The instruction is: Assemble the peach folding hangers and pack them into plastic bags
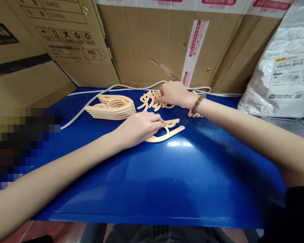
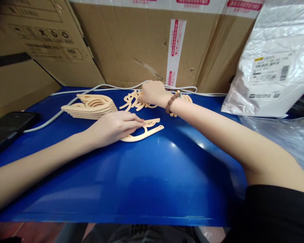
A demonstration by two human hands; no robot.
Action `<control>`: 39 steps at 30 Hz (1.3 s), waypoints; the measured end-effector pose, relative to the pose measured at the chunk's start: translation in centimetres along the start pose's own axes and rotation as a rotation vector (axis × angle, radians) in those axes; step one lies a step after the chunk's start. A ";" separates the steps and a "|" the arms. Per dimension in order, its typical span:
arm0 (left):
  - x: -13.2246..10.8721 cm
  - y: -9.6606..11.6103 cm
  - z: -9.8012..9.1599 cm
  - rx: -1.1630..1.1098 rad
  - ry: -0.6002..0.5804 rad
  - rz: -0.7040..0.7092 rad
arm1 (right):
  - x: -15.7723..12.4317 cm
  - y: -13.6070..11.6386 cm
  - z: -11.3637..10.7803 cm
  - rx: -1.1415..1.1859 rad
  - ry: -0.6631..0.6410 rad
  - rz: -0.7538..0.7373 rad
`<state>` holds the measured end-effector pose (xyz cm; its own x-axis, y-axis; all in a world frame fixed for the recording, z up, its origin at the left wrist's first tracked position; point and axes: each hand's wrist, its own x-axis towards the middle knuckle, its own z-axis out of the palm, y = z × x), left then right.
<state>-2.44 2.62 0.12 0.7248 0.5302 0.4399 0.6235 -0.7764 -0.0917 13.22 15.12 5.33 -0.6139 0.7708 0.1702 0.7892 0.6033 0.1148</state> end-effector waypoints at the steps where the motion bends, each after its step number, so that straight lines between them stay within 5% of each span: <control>1: 0.0 0.1 0.0 -0.005 0.006 -0.006 | 0.5 -0.3 0.1 0.011 0.002 0.006; 11: 0.1 0.3 -0.3 -0.100 -0.008 -0.038 | 1.4 -0.8 -1.6 0.196 0.056 0.119; 17: 0.1 0.1 0.0 -0.237 0.009 -0.065 | -5.1 0.7 -4.2 0.416 0.031 0.037; 20: 0.1 0.3 0.0 -0.230 0.026 -0.109 | -10.1 1.0 -3.6 0.379 0.004 0.009; 25: 0.1 1.1 -0.3 -0.127 -0.001 -0.242 | -15.5 1.6 -1.3 0.527 0.001 -0.239; 29: 0.2 1.8 -0.4 -0.090 -0.012 -0.306 | -16.7 2.0 -0.9 0.670 0.053 -0.144; 34: 0.1 3.4 -0.4 -0.258 -0.041 -0.226 | -16.9 2.6 -1.0 0.903 0.000 0.025; 39: 0.2 4.0 -0.1 -0.423 -0.151 -0.159 | -16.8 3.2 -0.4 0.572 0.031 -0.004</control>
<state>0.15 -0.37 -0.03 0.6836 0.6733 0.2817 0.5793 -0.7353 0.3517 26.06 4.05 3.24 -0.6094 0.7671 0.2003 0.6483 0.6276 -0.4310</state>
